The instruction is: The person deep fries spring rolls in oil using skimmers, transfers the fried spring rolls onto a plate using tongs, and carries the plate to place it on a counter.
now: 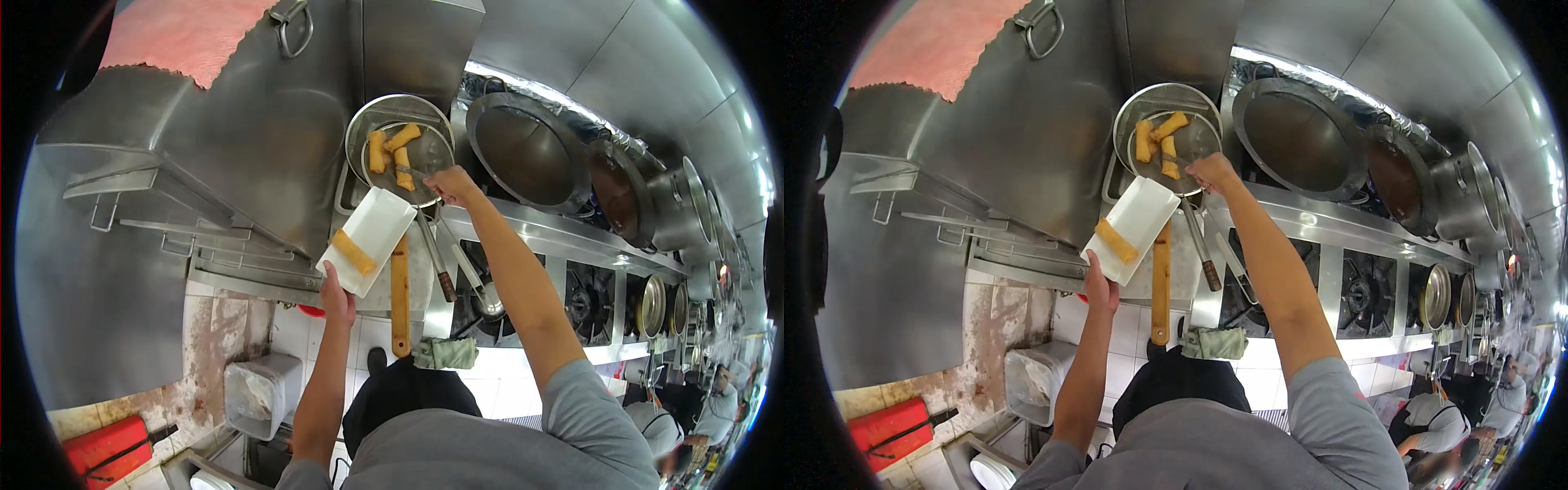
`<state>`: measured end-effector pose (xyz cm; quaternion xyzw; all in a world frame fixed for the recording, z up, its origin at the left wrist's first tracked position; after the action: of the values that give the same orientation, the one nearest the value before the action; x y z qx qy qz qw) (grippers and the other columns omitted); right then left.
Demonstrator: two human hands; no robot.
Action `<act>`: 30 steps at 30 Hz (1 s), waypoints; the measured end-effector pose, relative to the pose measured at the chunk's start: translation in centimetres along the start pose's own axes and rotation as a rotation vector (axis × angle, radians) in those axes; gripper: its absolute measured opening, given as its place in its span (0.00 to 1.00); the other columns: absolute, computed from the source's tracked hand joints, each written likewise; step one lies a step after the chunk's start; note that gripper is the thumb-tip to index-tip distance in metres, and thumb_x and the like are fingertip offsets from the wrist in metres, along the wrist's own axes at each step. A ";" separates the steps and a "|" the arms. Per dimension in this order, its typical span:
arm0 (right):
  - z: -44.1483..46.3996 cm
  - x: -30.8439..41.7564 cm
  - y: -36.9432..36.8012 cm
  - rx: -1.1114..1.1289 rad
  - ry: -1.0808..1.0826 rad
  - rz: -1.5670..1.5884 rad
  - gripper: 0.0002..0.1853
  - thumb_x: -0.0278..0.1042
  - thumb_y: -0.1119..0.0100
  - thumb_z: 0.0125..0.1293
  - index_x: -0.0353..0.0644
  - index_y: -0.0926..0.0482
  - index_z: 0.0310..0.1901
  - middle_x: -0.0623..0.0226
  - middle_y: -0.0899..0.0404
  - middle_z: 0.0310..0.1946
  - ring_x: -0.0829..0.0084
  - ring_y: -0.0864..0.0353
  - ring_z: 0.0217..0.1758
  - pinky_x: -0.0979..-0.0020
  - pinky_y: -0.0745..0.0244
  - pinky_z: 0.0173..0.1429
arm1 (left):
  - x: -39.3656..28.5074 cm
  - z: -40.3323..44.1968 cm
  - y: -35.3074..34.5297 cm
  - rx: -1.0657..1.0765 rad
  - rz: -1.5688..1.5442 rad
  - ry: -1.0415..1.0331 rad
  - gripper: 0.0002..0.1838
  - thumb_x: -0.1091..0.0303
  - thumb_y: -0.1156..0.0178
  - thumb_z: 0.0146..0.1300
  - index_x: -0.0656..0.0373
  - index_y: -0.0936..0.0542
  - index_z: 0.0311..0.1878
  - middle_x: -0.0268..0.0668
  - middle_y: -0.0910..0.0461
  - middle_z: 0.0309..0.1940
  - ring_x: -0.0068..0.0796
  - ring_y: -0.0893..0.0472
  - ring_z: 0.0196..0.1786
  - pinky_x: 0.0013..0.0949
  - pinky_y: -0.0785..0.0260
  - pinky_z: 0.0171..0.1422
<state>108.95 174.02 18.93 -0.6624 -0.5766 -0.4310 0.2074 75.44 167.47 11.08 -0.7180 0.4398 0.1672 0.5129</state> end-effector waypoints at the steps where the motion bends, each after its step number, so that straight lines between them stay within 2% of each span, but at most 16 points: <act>1: 0.5 -0.4 0.1 0.001 -0.031 0.051 0.17 0.35 0.35 0.58 0.39 0.28 0.16 0.68 0.32 0.11 0.75 0.38 0.11 0.69 0.46 0.16 | 0.1 0.1 0.0 0.001 -0.005 0.000 0.34 0.44 0.52 0.71 0.64 0.35 0.66 0.37 0.29 0.63 0.31 0.27 0.63 0.34 0.33 0.67; 5: 0.6 0.0 0.1 -0.045 -0.028 0.020 0.17 0.34 0.35 0.59 0.40 0.28 0.16 0.70 0.33 0.11 0.76 0.40 0.10 0.70 0.49 0.15 | 0.0 0.2 -0.8 -0.004 -0.020 -0.001 0.34 0.44 0.51 0.70 0.64 0.35 0.66 0.37 0.29 0.63 0.30 0.27 0.63 0.33 0.33 0.67; 7: 0.5 -0.3 0.4 0.012 0.030 0.129 0.15 0.35 0.34 0.60 0.39 0.25 0.19 0.71 0.31 0.15 0.81 0.40 0.11 0.74 0.52 0.15 | -0.1 0.4 -1.0 -0.007 -0.047 -0.028 0.34 0.44 0.50 0.70 0.67 0.34 0.64 0.39 0.27 0.60 0.31 0.24 0.59 0.33 0.30 0.62; 10: -1.6 -0.7 2.0 -0.033 -0.014 0.142 0.14 0.32 0.35 0.59 0.39 0.25 0.19 0.70 0.32 0.12 0.78 0.40 0.10 0.72 0.51 0.14 | -0.3 0.4 -1.5 0.024 -0.046 -0.048 0.35 0.44 0.49 0.70 0.68 0.34 0.64 0.39 0.27 0.60 0.31 0.24 0.59 0.33 0.30 0.63; 14: -4.2 -0.9 4.2 -0.048 -0.013 0.098 0.15 0.35 0.34 0.60 0.37 0.24 0.20 0.71 0.31 0.14 0.80 0.39 0.12 0.73 0.51 0.16 | -0.2 1.1 -1.6 -0.006 -0.029 -0.053 0.35 0.44 0.49 0.69 0.68 0.34 0.63 0.39 0.26 0.59 0.31 0.24 0.59 0.34 0.30 0.63; 19: -9.6 1.8 4.0 -0.019 0.109 -0.028 0.12 0.35 0.33 0.60 0.35 0.19 0.24 0.70 0.31 0.15 0.81 0.39 0.13 0.74 0.51 0.16 | 0.6 1.7 -2.4 -0.019 -0.041 0.007 0.34 0.44 0.49 0.69 0.64 0.35 0.66 0.37 0.28 0.62 0.32 0.25 0.61 0.35 0.31 0.65; 21: -11.3 2.3 2.0 0.056 0.133 -0.315 0.12 0.37 0.34 0.59 0.35 0.17 0.30 0.67 0.25 0.17 0.77 0.32 0.17 0.70 0.39 0.20 | 1.1 2.0 -2.7 -0.006 -0.060 -0.019 0.34 0.43 0.47 0.68 0.65 0.34 0.64 0.38 0.27 0.60 0.32 0.24 0.60 0.35 0.29 0.62; 22: -12.3 2.0 0.7 0.058 0.134 -0.315 0.12 0.37 0.34 0.59 0.35 0.17 0.30 0.67 0.25 0.17 0.77 0.32 0.17 0.70 0.39 0.20 | 1.4 2.2 -2.8 0.011 -0.078 -0.041 0.35 0.43 0.46 0.67 0.66 0.32 0.62 0.39 0.26 0.58 0.32 0.23 0.58 0.35 0.27 0.60; 24: -14.4 3.2 -2.1 0.013 0.395 -0.434 0.15 0.42 0.35 0.57 0.35 0.16 0.33 0.59 0.20 0.21 0.68 0.23 0.24 0.65 0.28 0.31 | 1.5 2.1 -3.3 0.005 -0.091 -0.025 0.35 0.43 0.46 0.67 0.66 0.32 0.62 0.39 0.26 0.58 0.32 0.23 0.58 0.35 0.27 0.60; 25: -14.1 2.8 -2.7 0.019 0.400 -0.438 0.15 0.42 0.35 0.57 0.35 0.16 0.33 0.59 0.20 0.21 0.68 0.23 0.24 0.65 0.28 0.31 | 1.6 2.0 -3.3 -0.003 -0.102 -0.005 0.35 0.43 0.46 0.67 0.66 0.33 0.62 0.39 0.26 0.58 0.32 0.23 0.58 0.36 0.27 0.60; 27: -13.2 1.6 -3.9 0.007 0.353 -0.761 0.19 0.48 0.35 0.55 0.37 0.17 0.35 0.52 0.18 0.26 0.57 0.19 0.31 0.61 0.25 0.42 | 1.9 2.2 -3.1 0.018 -0.114 -0.015 0.35 0.43 0.46 0.67 0.66 0.33 0.62 0.39 0.26 0.58 0.32 0.23 0.58 0.35 0.27 0.60; 28: -13.0 1.3 -3.8 0.011 0.354 -0.763 0.19 0.48 0.35 0.55 0.37 0.17 0.35 0.52 0.18 0.26 0.57 0.19 0.31 0.61 0.25 0.42 | 2.0 2.4 -3.1 0.046 -0.122 -0.020 0.35 0.43 0.46 0.67 0.66 0.33 0.62 0.39 0.26 0.58 0.32 0.23 0.58 0.35 0.27 0.60; 30: -14.2 2.9 -3.3 0.027 0.406 -0.720 0.20 0.50 0.34 0.54 0.37 0.17 0.34 0.48 0.19 0.26 0.51 0.18 0.35 0.58 0.25 0.42 | 2.2 2.7 -2.6 0.027 -0.110 -0.020 0.35 0.43 0.47 0.68 0.65 0.34 0.64 0.39 0.27 0.60 0.33 0.24 0.60 0.36 0.28 0.62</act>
<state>101.07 165.59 28.23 -0.3172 -0.7245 -0.5903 0.1614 79.31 169.01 9.95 -0.7323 0.3967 0.1400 0.5356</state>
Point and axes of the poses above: each hand's wrist, its own z-axis towards the middle knuckle, its own y-axis out of the back of the hand, x = y × z, the point moved 6 cm from there along z, towards the middle knuckle
